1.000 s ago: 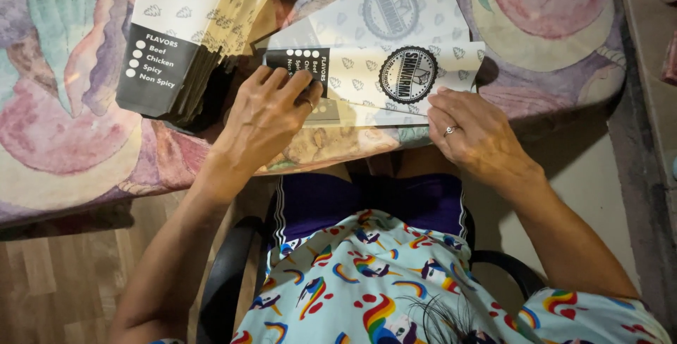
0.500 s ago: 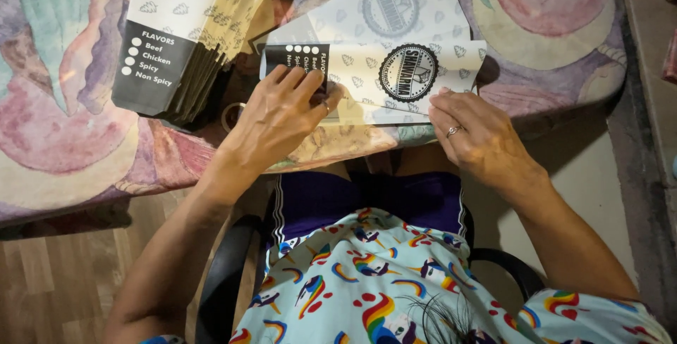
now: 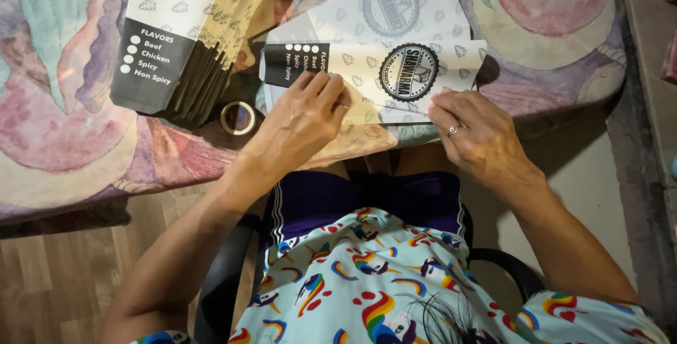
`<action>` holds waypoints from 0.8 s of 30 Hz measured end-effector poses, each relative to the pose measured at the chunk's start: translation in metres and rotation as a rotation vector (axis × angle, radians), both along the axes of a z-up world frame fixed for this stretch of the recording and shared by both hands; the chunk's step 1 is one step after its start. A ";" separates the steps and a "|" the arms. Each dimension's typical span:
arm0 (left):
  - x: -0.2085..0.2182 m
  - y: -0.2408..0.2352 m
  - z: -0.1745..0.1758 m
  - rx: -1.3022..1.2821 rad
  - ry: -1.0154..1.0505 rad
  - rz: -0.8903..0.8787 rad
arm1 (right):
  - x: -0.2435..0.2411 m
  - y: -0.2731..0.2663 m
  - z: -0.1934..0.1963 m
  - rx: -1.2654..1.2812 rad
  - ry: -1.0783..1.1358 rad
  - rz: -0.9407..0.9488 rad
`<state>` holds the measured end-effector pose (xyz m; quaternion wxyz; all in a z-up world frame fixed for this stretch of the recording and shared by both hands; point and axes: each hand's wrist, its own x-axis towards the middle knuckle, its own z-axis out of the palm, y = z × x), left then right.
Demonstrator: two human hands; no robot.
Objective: Folding paper sheets into food wraps and securing them with tape at a steady pace.
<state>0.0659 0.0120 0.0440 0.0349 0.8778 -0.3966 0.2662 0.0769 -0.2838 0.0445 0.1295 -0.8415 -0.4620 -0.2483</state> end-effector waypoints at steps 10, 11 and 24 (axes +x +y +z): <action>-0.027 -0.029 0.004 0.030 0.004 0.242 | -0.011 -0.006 -0.010 0.055 0.087 -0.005; -0.029 -0.032 0.001 0.015 0.016 0.281 | -0.013 -0.005 -0.010 0.063 0.138 -0.023; -0.037 -0.042 -0.013 0.221 0.269 0.456 | 0.029 0.051 0.046 -0.174 0.448 0.029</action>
